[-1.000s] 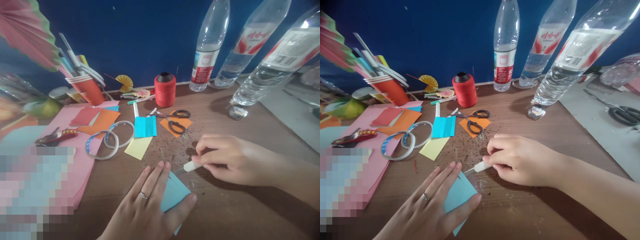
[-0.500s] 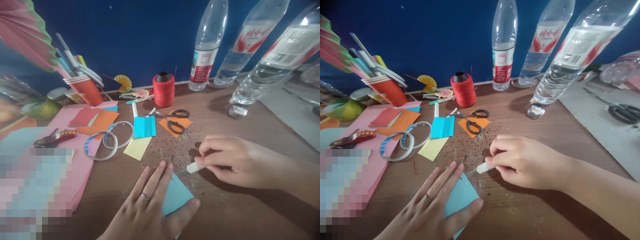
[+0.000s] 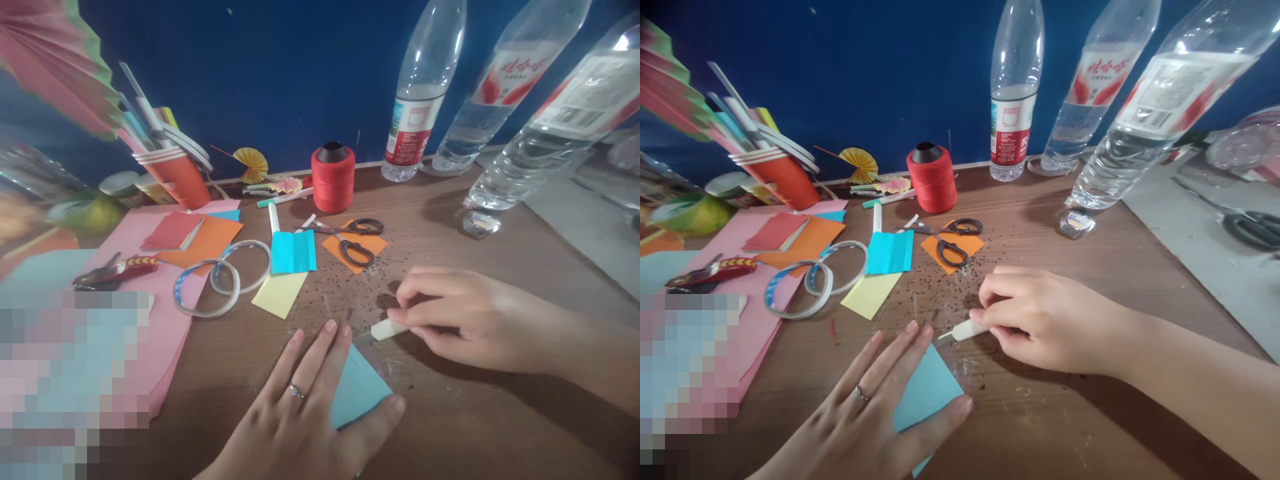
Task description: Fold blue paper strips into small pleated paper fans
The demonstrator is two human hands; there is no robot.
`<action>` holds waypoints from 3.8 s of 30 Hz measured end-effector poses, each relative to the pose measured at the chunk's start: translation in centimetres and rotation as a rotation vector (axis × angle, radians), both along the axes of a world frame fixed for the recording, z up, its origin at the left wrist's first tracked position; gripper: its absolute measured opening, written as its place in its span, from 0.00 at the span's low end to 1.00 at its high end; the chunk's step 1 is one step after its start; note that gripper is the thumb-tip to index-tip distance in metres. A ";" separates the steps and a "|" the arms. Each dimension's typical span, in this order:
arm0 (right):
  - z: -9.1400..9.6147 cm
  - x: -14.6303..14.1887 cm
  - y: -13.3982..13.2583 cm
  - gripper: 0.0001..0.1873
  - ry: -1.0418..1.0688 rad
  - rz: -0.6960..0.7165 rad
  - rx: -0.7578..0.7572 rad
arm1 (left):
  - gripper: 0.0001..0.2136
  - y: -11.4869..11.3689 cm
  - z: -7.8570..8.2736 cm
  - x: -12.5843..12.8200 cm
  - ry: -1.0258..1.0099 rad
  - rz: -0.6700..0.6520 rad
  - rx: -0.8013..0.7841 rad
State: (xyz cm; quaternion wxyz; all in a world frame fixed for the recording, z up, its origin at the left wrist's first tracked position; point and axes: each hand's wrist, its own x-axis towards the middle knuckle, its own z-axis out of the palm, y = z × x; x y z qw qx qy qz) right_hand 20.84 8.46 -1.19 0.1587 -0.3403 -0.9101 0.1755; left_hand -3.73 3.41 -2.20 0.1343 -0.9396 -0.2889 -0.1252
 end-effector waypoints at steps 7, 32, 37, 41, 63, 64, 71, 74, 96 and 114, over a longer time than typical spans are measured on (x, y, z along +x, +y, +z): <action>0.0 0.0 0.1 0.09 -0.016 0.010 -0.013 | 0.25 -0.4 -0.3 -0.1 -0.024 0.047 -0.003; 0.0 -0.4 0.3 0.09 -0.014 0.002 0.025 | 0.18 -0.1 -0.4 -0.3 -0.032 -0.035 -0.016; 0.0 -0.5 0.4 0.09 -0.026 0.006 0.036 | 0.18 -0.3 -0.7 -0.5 -0.046 -0.041 -0.012; -0.6 -0.4 0.5 0.11 -0.003 0.008 0.134 | 0.19 -0.3 -0.6 -0.5 -0.034 -0.054 -0.008; -0.7 -1.2 -0.9 0.14 -0.107 -0.084 0.402 | 0.31 0.2 0.6 -1.4 0.139 -0.048 -0.310; -0.7 -1.2 -0.8 0.14 -0.119 -0.122 0.435 | 0.31 0.2 0.8 -1.4 0.146 -0.043 -0.331; -0.6 -1.5 -1.2 0.09 -0.046 -0.114 0.484 | 0.32 0.0 2.0 -1.3 0.129 0.014 -0.488; -0.6 -2.4 -1.5 0.10 -0.012 -0.085 0.419 | 0.33 -0.2 2.3 -1.3 0.117 0.040 -0.500; -0.6 -5.3 -2.5 0.10 0.112 -0.090 0.172 | 0.13 1.1 2.5 -0.9 -0.078 0.239 -0.430; 0.8 -2.9 -2.0 0.17 -0.141 -0.016 0.335 | 0.11 1.0 1.9 -1.1 -0.009 0.209 -0.254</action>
